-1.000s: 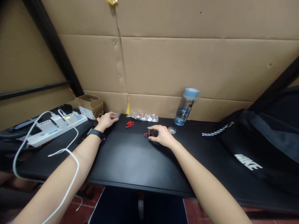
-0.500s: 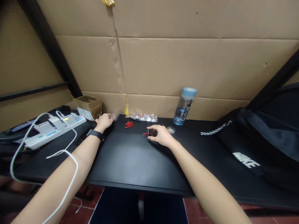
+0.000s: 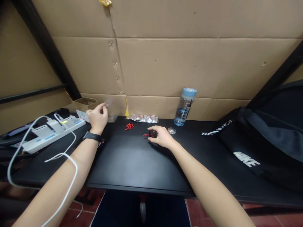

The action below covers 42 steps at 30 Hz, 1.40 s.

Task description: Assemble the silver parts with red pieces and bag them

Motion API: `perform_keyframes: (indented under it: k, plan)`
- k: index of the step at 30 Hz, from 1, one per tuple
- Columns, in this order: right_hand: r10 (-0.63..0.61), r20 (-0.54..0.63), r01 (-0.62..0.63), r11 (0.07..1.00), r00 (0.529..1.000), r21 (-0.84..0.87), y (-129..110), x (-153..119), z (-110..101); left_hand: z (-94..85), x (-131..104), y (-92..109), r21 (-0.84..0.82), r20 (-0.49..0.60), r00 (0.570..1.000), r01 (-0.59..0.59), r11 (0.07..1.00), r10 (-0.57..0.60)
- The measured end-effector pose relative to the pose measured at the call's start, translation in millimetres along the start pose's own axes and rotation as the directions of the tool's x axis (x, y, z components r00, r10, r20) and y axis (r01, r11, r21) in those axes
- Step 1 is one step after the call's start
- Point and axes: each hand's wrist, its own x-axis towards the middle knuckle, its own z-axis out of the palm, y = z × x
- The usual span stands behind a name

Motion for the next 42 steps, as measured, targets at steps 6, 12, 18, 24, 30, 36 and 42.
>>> perform_keyframes:
  k: [6, 12, 18, 24, 30, 36, 42]
  plan:
    - [0.088, -0.138, -0.084, 0.996, 0.987, 0.031, -1, 6, -4, 4.3, -46, 63, -0.117, 0.447, 0.762, -0.469, 0.875, 0.468]
    - [0.191, -0.301, -0.167, 0.98, 0.934, 0.105, 15, 0, -52, 6.2, -94, 104, -0.455, 0.522, 0.392, -0.624, 0.636, 0.758]
    - [0.186, -0.188, -0.167, 0.98, 0.964, 0.113, 14, -8, -76, -0.6, -107, 109, -0.615, 0.582, 0.206, -0.521, 0.592, 0.787]
    - [0.135, -0.059, -0.14, 0.985, 0.989, -0.096, -7, -11, -84, 0.0, -109, 105, -0.655, 0.596, 0.1, -0.514, 0.554, 0.797]
    - [0.135, 0.213, -0.095, 0.978, 0.968, -0.187, -18, -15, -81, 2.4, -119, 105, -0.585, 0.626, 0.144, -0.563, 0.584, 0.767]
    - [0.177, 0.286, -0.096, 0.956, 0.942, -0.276, -13, -15, -63, 3.7, -126, 106, -0.547, 0.635, 0.184, -0.578, 0.605, 0.75]
    - [0.194, 0.231, -0.108, 0.935, 0.953, -0.338, -4, -13, -51, 2.4, -127, 108, -0.524, 0.662, 0.166, -0.595, 0.61, 0.731]
